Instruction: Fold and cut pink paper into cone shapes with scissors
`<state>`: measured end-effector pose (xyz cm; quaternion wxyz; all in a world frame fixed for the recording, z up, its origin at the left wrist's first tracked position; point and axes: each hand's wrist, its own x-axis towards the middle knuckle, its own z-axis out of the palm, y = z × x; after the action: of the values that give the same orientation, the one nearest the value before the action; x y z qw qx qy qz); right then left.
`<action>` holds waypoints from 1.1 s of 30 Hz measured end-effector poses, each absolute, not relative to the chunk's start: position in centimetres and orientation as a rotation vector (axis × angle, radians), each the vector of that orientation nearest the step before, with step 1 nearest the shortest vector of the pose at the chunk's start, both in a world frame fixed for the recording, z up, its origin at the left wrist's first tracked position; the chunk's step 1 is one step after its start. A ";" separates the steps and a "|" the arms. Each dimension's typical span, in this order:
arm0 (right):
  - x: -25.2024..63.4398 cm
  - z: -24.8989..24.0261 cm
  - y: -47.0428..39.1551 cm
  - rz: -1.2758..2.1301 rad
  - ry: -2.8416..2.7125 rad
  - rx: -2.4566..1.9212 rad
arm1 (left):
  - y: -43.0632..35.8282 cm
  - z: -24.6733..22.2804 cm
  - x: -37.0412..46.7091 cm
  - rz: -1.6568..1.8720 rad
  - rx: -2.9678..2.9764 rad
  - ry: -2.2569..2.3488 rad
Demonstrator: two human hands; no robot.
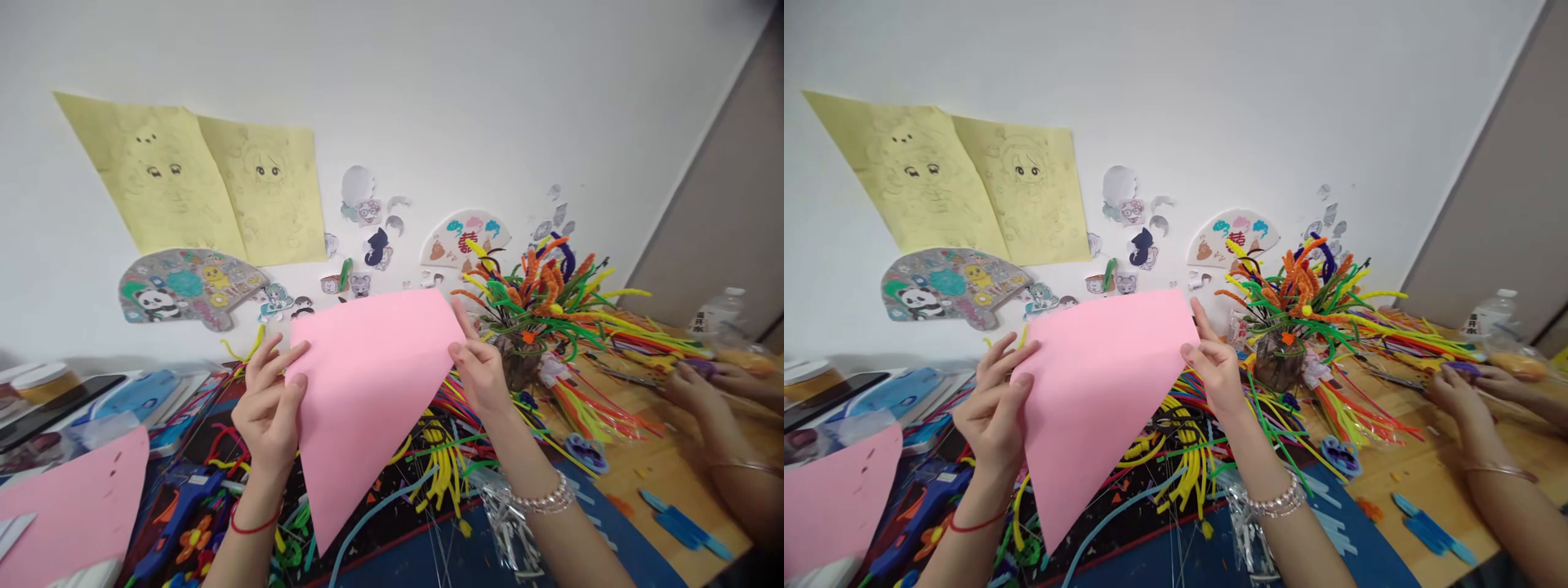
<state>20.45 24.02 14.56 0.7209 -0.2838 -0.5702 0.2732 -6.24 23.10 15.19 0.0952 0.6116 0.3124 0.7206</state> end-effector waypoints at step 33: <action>19.4 17.0 19.8 0.647 -1.767 -0.800 | 16.8 18.1 -2.7 0.641 2.124 1.015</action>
<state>19.43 19.82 16.98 0.5213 -0.3338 -0.7375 0.2698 -2.68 16.78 18.14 0.3441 0.8175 0.3906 0.2466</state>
